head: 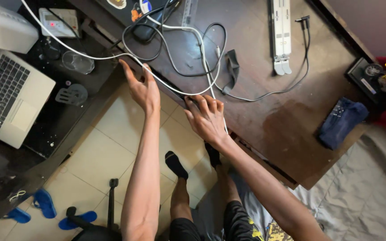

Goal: The person clears a cluttered desk by removing a computer mouse, a power strip, and a small box, then wipes the desk surface with a cloth. They coil cables and place them on the desk, then continue wiping the surface.

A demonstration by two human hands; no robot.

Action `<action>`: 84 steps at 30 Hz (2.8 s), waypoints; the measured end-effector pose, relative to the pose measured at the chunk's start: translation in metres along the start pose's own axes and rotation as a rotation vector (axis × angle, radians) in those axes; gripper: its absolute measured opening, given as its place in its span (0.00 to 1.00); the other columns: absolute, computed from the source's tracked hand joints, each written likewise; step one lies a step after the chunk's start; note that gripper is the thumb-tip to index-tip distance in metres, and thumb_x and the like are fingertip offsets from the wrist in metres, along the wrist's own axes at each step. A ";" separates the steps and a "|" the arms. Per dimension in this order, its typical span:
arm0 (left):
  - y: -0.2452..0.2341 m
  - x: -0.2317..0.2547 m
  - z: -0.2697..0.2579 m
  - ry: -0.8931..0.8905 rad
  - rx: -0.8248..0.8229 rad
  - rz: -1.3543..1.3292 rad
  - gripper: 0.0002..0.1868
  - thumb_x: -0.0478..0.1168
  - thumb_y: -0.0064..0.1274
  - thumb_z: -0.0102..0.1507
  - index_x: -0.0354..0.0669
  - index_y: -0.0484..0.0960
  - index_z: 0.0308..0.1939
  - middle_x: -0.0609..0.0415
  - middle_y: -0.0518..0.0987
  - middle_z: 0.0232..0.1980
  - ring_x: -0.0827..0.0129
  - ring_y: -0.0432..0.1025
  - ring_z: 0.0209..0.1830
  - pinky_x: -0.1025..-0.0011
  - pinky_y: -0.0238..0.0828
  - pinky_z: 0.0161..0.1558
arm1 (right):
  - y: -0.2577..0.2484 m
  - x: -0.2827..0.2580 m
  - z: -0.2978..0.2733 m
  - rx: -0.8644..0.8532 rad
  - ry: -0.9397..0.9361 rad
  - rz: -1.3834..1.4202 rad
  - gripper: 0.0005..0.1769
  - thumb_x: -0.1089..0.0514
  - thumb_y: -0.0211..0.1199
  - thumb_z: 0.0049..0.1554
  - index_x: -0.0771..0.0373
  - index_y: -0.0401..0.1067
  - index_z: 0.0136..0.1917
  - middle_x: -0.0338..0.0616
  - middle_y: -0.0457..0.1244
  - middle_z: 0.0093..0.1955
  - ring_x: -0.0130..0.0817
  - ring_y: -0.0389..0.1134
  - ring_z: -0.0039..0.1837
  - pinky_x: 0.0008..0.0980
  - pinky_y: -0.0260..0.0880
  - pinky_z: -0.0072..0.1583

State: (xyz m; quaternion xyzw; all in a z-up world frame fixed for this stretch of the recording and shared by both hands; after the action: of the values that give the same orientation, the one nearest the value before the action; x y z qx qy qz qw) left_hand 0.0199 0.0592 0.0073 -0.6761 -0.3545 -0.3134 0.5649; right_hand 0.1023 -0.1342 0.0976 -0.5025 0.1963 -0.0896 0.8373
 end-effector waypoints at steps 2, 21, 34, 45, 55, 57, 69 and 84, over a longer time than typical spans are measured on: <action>0.006 -0.003 -0.003 0.009 -0.023 -0.029 0.36 0.52 0.52 0.66 0.63 0.54 0.75 0.39 0.69 0.70 0.47 0.67 0.67 0.57 0.68 0.66 | -0.003 0.001 0.000 0.003 0.012 0.010 0.15 0.45 0.59 0.59 0.52 0.75 0.54 0.39 0.61 0.56 0.42 0.59 0.60 0.40 0.55 0.57; -0.013 0.179 -0.258 0.310 -0.281 -0.379 0.08 0.33 0.46 0.61 0.43 0.82 0.37 0.49 0.81 0.38 0.59 0.76 0.41 0.67 0.71 0.44 | -0.161 0.083 -0.022 0.085 0.372 0.576 0.10 0.60 0.63 0.55 0.59 0.75 0.51 0.45 0.68 0.49 0.48 0.71 0.50 0.41 0.71 0.50; 0.059 0.280 -0.307 0.537 -0.537 -0.087 0.08 0.37 0.54 0.59 0.47 0.82 0.42 0.57 0.77 0.41 0.62 0.76 0.43 0.68 0.74 0.43 | -0.235 0.185 -0.010 0.008 0.539 0.521 0.09 0.61 0.60 0.57 0.58 0.73 0.53 0.49 0.68 0.46 0.53 0.70 0.49 0.47 0.71 0.49; 0.192 0.241 -0.243 0.308 -0.668 0.174 0.25 0.45 0.48 0.61 0.35 0.75 0.59 0.41 0.75 0.55 0.47 0.73 0.56 0.53 0.71 0.56 | -0.150 0.275 0.038 -0.321 0.753 0.462 0.21 0.53 0.52 0.61 0.57 0.66 0.67 0.53 0.64 0.59 0.56 0.67 0.58 0.54 0.69 0.58; 0.256 0.198 -0.207 0.069 -0.679 0.203 0.29 0.45 0.46 0.60 0.35 0.71 0.63 0.43 0.76 0.53 0.50 0.71 0.57 0.56 0.67 0.60 | -0.072 0.326 0.049 -0.404 0.891 0.376 0.18 0.52 0.51 0.61 0.58 0.71 0.61 0.54 0.64 0.54 0.62 0.67 0.57 0.58 0.68 0.58; 0.262 0.183 -0.203 0.016 -0.673 0.222 0.29 0.47 0.50 0.59 0.40 0.72 0.63 0.49 0.77 0.49 0.55 0.73 0.55 0.59 0.68 0.58 | -0.062 0.335 0.040 -0.433 0.966 0.362 0.16 0.49 0.55 0.59 0.51 0.73 0.58 0.47 0.65 0.54 0.56 0.67 0.58 0.56 0.69 0.58; 0.230 0.173 -0.201 -0.102 -0.813 -0.333 0.19 0.35 0.56 0.60 0.30 0.79 0.54 0.35 0.79 0.48 0.51 0.76 0.48 0.62 0.75 0.43 | -0.078 0.307 0.018 -0.149 1.149 1.110 0.19 0.62 0.68 0.54 0.71 0.73 0.58 0.46 0.66 0.42 0.29 0.67 0.41 0.28 0.71 0.42; -0.012 0.249 -0.261 -0.040 -0.700 -0.557 0.18 0.38 0.62 0.60 0.37 0.79 0.53 0.51 0.82 0.39 0.77 0.76 0.33 0.80 0.74 0.33 | -0.218 0.139 0.028 -0.247 0.905 1.468 0.31 0.65 0.70 0.52 0.72 0.65 0.67 0.48 0.63 0.47 0.29 0.67 0.47 0.30 0.76 0.46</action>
State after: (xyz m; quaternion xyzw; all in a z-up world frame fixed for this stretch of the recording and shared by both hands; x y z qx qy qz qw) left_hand 0.1419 -0.1656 0.2623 -0.7113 -0.4063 -0.5414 0.1892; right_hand 0.2502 -0.2643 0.2674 -0.2525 0.7926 0.3036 0.4646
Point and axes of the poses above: each hand's wrist, its own z-axis towards the middle knuckle, its own y-axis out of the palm, x = y × z, the point moved 8 cm from there along z, towards the middle knuckle
